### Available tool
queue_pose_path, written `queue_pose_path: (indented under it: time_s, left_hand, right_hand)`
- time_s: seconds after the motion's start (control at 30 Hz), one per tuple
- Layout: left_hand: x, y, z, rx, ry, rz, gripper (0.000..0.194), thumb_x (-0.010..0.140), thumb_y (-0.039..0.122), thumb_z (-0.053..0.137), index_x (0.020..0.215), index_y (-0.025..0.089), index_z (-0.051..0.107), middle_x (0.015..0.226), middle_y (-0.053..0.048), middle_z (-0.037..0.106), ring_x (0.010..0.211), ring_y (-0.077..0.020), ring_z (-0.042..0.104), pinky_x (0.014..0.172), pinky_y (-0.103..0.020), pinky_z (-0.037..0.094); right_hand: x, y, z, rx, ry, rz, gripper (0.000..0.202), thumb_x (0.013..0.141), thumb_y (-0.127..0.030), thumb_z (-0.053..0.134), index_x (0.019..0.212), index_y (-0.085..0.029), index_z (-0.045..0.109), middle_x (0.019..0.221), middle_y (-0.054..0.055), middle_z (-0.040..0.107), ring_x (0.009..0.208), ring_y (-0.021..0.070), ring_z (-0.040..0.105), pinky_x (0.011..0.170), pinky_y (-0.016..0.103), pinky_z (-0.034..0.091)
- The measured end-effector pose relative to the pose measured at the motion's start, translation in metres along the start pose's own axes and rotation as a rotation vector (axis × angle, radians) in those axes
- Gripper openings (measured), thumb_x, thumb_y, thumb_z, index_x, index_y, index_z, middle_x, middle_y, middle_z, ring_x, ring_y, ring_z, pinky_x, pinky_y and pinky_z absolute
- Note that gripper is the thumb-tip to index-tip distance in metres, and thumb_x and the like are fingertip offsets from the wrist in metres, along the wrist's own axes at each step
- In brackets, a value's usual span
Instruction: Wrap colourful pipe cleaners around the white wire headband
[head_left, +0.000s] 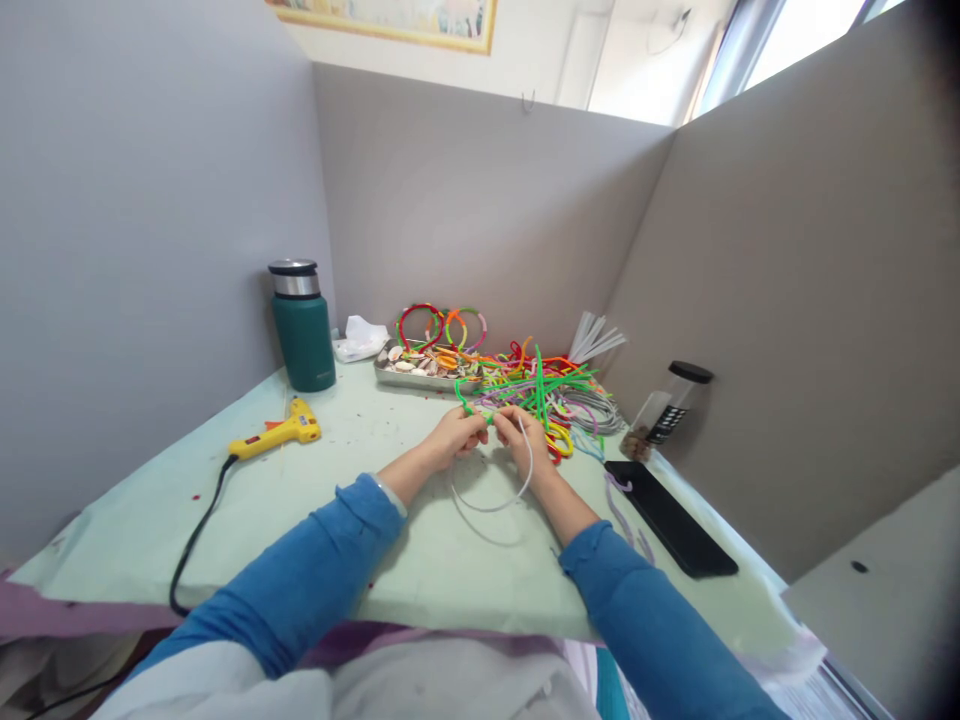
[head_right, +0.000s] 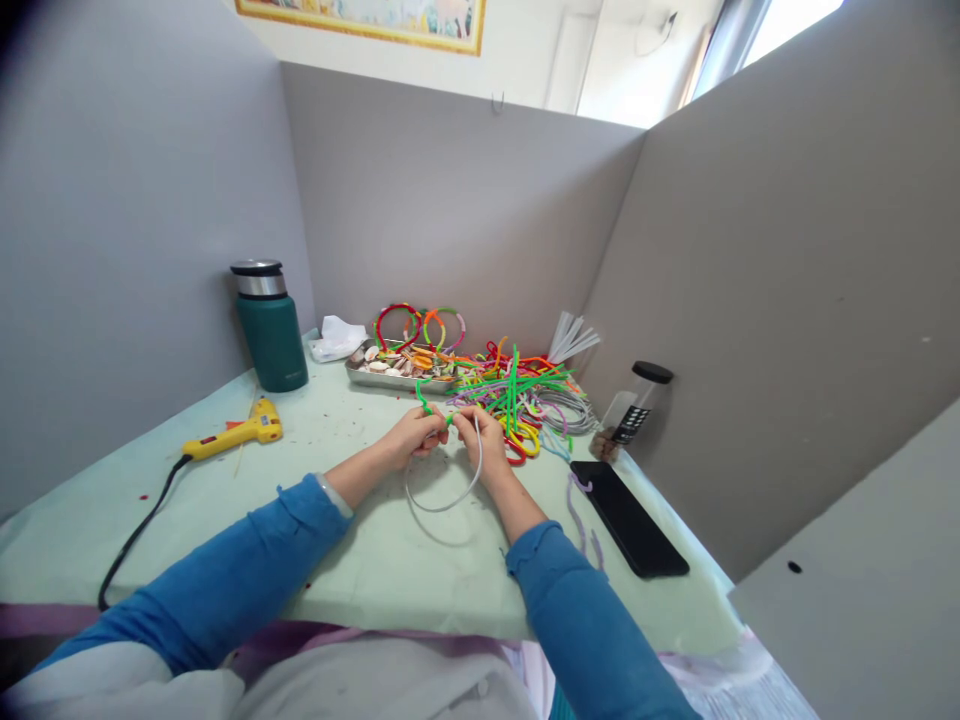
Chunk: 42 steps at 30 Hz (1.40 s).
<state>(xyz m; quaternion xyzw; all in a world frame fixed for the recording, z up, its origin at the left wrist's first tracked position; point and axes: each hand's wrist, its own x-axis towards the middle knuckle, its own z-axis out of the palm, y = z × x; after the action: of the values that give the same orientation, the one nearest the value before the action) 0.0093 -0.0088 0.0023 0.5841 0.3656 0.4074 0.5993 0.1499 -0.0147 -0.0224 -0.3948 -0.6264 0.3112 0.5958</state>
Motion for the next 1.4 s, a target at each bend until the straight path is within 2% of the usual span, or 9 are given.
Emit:
queue_pose_path:
  time_s: [0.17,0.4,0.5,0.6,0.83,1.0,1.2,1.4]
  left_hand:
    - [0.001,-0.002,-0.002,-0.078,-0.05,-0.025,0.01,0.063,0.023,0.052,0.062,0.015,0.046,0.053,0.002,0.049,0.035,-0.0022,0.027,0.032,-0.018,0.011]
    - [-0.002,0.0,-0.005,-0.12,-0.008,0.012,0.019,0.059,0.017,0.058,0.075,0.016,0.048,0.057,0.002,0.056,0.035,-0.002,0.027,0.034,-0.017,0.011]
    - [-0.003,0.002,-0.004,-0.052,-0.006,0.006,0.013,0.064,0.022,0.059,0.068,0.014,0.05,0.05,0.003,0.05,0.034,-0.0018,0.026,0.035,-0.018,0.01]
    - [-0.003,0.002,-0.004,0.018,-0.021,-0.016,0.016,0.068,0.024,0.057,0.059,0.013,0.05,0.041,0.005,0.04,0.032,-0.0022,0.023,0.035,-0.02,0.009]
    - [0.0,-0.001,-0.007,-0.081,-0.012,0.014,0.015,0.064,0.021,0.06,0.073,0.014,0.05,0.057,0.001,0.056,0.034,-0.0018,0.028,0.034,-0.018,0.01]
    - [-0.001,0.001,-0.007,-0.103,-0.012,-0.001,0.014,0.063,0.019,0.059,0.075,0.013,0.051,0.057,0.0,0.056,0.034,-0.0016,0.028,0.034,-0.018,0.009]
    - [0.0,0.001,-0.005,-0.09,-0.074,-0.031,0.01,0.064,0.021,0.054,0.061,0.012,0.05,0.056,-0.002,0.055,0.034,-0.0023,0.03,0.034,-0.02,0.01]
    - [-0.001,-0.002,-0.007,-0.097,-0.076,0.005,0.021,0.063,0.028,0.065,0.07,0.011,0.054,0.059,0.0,0.053,0.038,-0.0019,0.031,0.036,-0.019,0.013]
  right_hand:
    - [-0.001,-0.002,0.001,-0.022,-0.003,-0.016,0.021,0.074,-0.039,0.056,0.073,-0.018,0.057,0.055,-0.003,0.046,0.051,0.0113,0.041,0.05,0.024,0.033]
    - [0.0,-0.002,-0.002,-0.038,-0.027,-0.035,0.022,0.074,-0.039,0.056,0.074,-0.018,0.059,0.055,-0.003,0.046,0.052,0.0108,0.041,0.05,0.024,0.033]
    - [0.0,0.0,-0.003,-0.021,-0.019,-0.029,0.021,0.074,-0.039,0.056,0.074,-0.018,0.059,0.054,-0.004,0.046,0.051,0.0108,0.041,0.05,0.024,0.033]
    - [0.0,0.001,-0.003,-0.011,-0.021,-0.024,0.02,0.074,-0.038,0.057,0.074,-0.018,0.058,0.055,-0.004,0.046,0.051,0.0108,0.041,0.05,0.024,0.033]
    - [0.001,0.006,-0.003,0.01,-0.024,-0.031,0.02,0.075,-0.038,0.057,0.074,-0.018,0.059,0.055,-0.004,0.046,0.051,0.0104,0.04,0.049,0.023,0.032]
    - [0.001,0.008,-0.004,0.026,-0.021,-0.028,0.019,0.076,-0.037,0.057,0.075,-0.018,0.059,0.055,-0.004,0.045,0.051,0.0101,0.04,0.048,0.023,0.031]
    - [0.001,0.006,-0.003,0.022,-0.012,-0.018,0.02,0.075,-0.037,0.058,0.074,-0.018,0.057,0.054,-0.004,0.046,0.05,0.0102,0.04,0.049,0.023,0.031]
    - [0.002,0.005,-0.004,0.035,0.022,0.009,0.02,0.075,-0.038,0.057,0.072,-0.018,0.055,0.052,-0.005,0.044,0.048,0.0099,0.038,0.046,0.023,0.03]
